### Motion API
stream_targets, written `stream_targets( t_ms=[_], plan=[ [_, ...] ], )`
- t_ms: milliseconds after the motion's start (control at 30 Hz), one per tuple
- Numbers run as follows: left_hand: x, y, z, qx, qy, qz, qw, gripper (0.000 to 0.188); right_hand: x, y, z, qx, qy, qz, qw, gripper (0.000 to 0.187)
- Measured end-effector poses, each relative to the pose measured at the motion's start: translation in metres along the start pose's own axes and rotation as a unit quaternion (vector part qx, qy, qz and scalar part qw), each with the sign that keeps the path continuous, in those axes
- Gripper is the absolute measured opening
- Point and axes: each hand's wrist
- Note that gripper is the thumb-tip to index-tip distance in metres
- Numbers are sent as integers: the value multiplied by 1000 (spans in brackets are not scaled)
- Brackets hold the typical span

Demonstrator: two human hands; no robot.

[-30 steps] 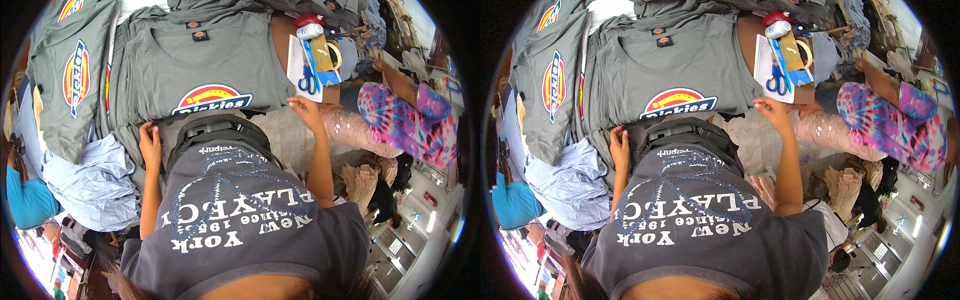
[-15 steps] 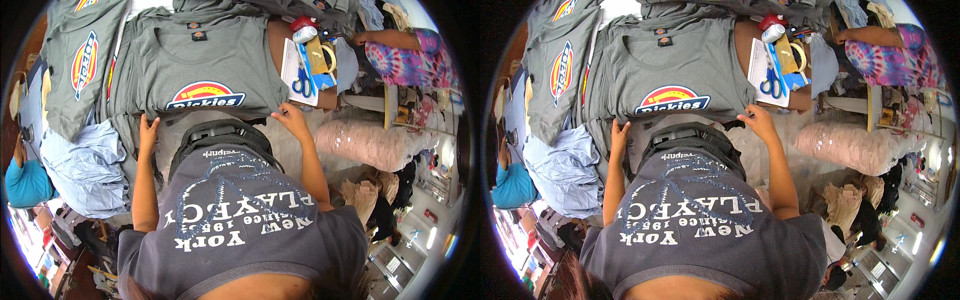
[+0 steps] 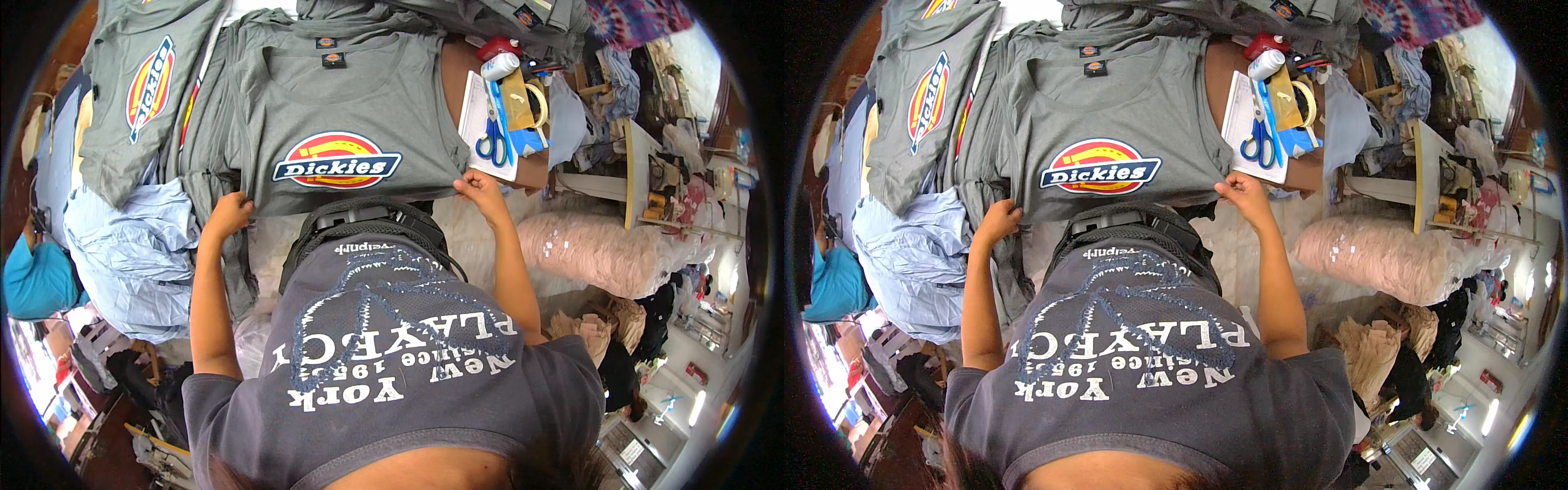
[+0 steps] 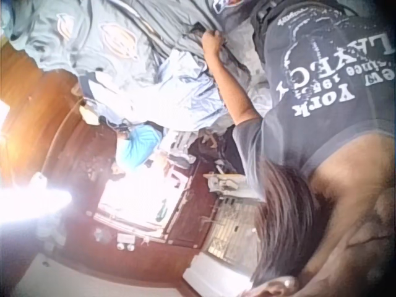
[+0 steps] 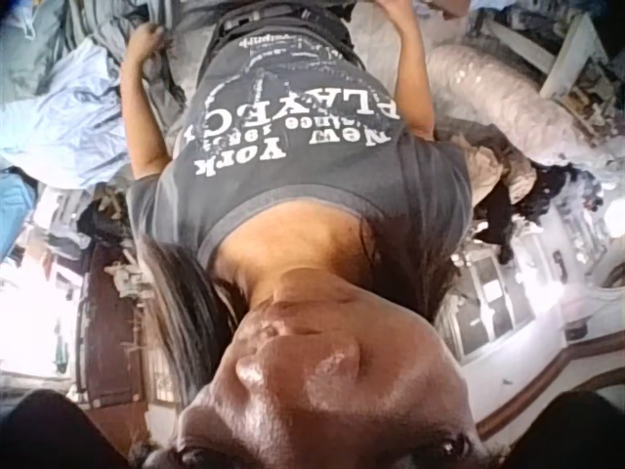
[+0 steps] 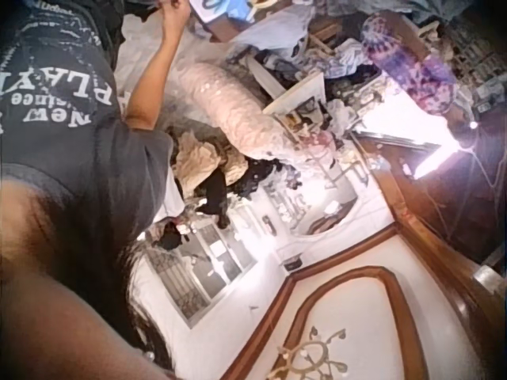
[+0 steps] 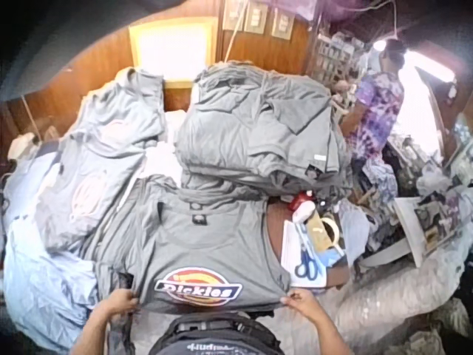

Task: The person picks up, aligns, and trims loose threads from gray t-shirts before folding them and placing them onto a stack on a cluttered workstation.

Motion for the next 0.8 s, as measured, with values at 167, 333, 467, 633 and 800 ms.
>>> stream_targets(
  t_ms=[167,333,467,633,800],
  plan=[
    [-16,23,-11,-81,-113,202,969,41,9,5,-2,-8,3,1,1000,19],
    [-5,58,-19,-42,-26,-10,999,40,-5,9,-4,0,8,36,999,18],
    [2,64,-20,-11,52,-201,978,32,-4,2,-12,-15,-32,61,998,17],
    [20,58,-12,-17,59,-277,959,30,-13,9,-15,-43,-69,153,985,17],
    [26,50,-12,-26,100,-365,925,26,-18,9,-18,-35,-84,167,982,17]
  ],
)
Point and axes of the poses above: each hand's wrist, its own z-axis towards the middle knuckle, its own y-axis out of the back of the hand, x = y × z, and after that the axes turned 11 degrees about -x, right-handed
